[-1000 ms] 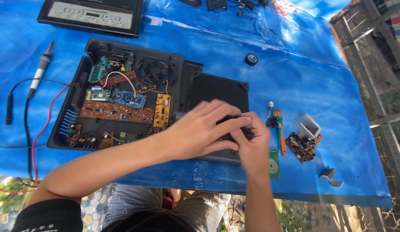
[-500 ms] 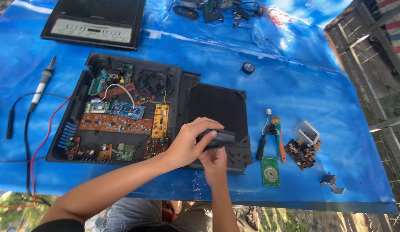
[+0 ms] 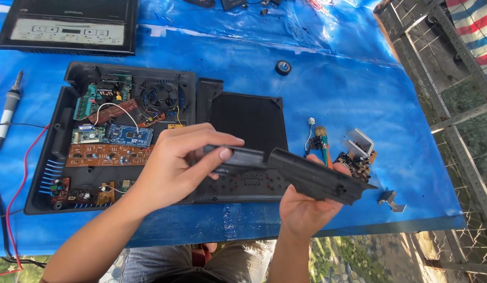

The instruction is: The person disassembles a black Panasonic induction cooktop on a blue tarp-covered table. They remove the top cover to reveal the internal circuitry, then proceed to detach a black plastic frame piece from the main body using their hands.

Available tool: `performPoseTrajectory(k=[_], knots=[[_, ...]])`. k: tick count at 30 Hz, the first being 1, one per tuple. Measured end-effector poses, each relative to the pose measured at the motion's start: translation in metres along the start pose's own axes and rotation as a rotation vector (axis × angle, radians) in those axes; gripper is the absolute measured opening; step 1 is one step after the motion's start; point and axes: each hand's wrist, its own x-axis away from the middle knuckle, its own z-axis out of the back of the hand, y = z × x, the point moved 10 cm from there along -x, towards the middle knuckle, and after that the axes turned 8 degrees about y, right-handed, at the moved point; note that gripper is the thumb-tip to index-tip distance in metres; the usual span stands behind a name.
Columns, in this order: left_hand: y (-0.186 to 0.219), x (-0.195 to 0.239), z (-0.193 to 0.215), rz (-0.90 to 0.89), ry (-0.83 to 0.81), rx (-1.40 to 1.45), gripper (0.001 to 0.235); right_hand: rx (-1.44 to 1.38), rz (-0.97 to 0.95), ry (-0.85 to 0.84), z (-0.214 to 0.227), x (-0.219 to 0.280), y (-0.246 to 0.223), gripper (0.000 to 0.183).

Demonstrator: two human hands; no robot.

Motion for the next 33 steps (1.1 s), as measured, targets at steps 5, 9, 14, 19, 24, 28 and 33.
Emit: performPoseTrajectory(k=[5, 9, 14, 19, 24, 28, 33], knots=[[0.002, 0.004, 0.000, 0.014, 0.005, -0.056, 0.011, 0.074, 0.048, 0.039, -0.002, 0.005, -0.013, 0.075], [0.004, 0.001, 0.003, -0.002, -0.018, -0.044, 0.012, 0.148, 0.079, -0.003, 0.000, 0.000, -0.018, 0.076], [0.003, 0.000, 0.005, -0.064, -0.025, -0.052, 0.013, 0.256, 0.066, -0.025, 0.004, -0.002, -0.019, 0.081], [0.001, 0.001, 0.000, -0.053, -0.056, -0.056, 0.012, 0.239, 0.057, -0.036, 0.015, 0.001, -0.020, 0.082], [0.000, 0.002, -0.003, -0.024, -0.062, -0.035, 0.011, 0.206, 0.060, -0.048, 0.019, 0.003, -0.021, 0.077], [-0.003, 0.002, -0.004, 0.016, -0.064, -0.032, 0.011, 0.205, 0.058, -0.072, 0.026, 0.004, -0.020, 0.075], [-0.008, 0.002, -0.005, 0.063, -0.074, -0.023, 0.012, 0.162, 0.043, -0.103, 0.024, 0.003, -0.019, 0.073]])
